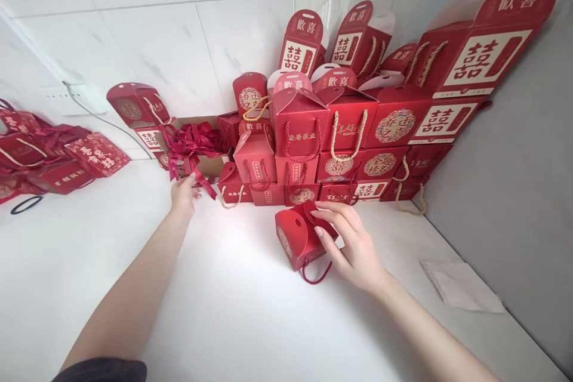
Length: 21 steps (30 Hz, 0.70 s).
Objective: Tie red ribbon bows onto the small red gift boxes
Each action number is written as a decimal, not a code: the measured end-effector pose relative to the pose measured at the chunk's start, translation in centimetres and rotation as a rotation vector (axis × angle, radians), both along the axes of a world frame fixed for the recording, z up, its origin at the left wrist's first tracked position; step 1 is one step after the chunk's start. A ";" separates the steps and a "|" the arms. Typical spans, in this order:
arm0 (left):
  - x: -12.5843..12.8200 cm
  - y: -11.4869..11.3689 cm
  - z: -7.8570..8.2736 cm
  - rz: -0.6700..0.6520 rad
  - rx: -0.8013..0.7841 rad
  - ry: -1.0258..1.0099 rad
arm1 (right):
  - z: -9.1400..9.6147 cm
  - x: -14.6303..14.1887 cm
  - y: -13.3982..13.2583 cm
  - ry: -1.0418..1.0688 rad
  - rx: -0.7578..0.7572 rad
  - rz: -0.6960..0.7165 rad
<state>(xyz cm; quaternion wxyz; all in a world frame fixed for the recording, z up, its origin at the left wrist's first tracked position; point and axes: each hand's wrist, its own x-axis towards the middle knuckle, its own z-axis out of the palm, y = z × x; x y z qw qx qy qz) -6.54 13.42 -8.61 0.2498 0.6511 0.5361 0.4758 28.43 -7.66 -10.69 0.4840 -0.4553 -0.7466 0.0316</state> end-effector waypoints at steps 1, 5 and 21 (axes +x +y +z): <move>0.0 0.0 -0.2 0.055 -0.035 -0.066 | -0.1 0.0 0.0 -0.005 -0.001 0.003; 1.4 -1.0 -0.3 0.182 -0.098 -0.207 | -0.3 0.1 0.1 -0.007 -0.004 0.006; 10.7 -17.0 14.0 -0.411 0.207 -0.424 | 8.2 -3.1 0.2 0.218 -0.029 0.247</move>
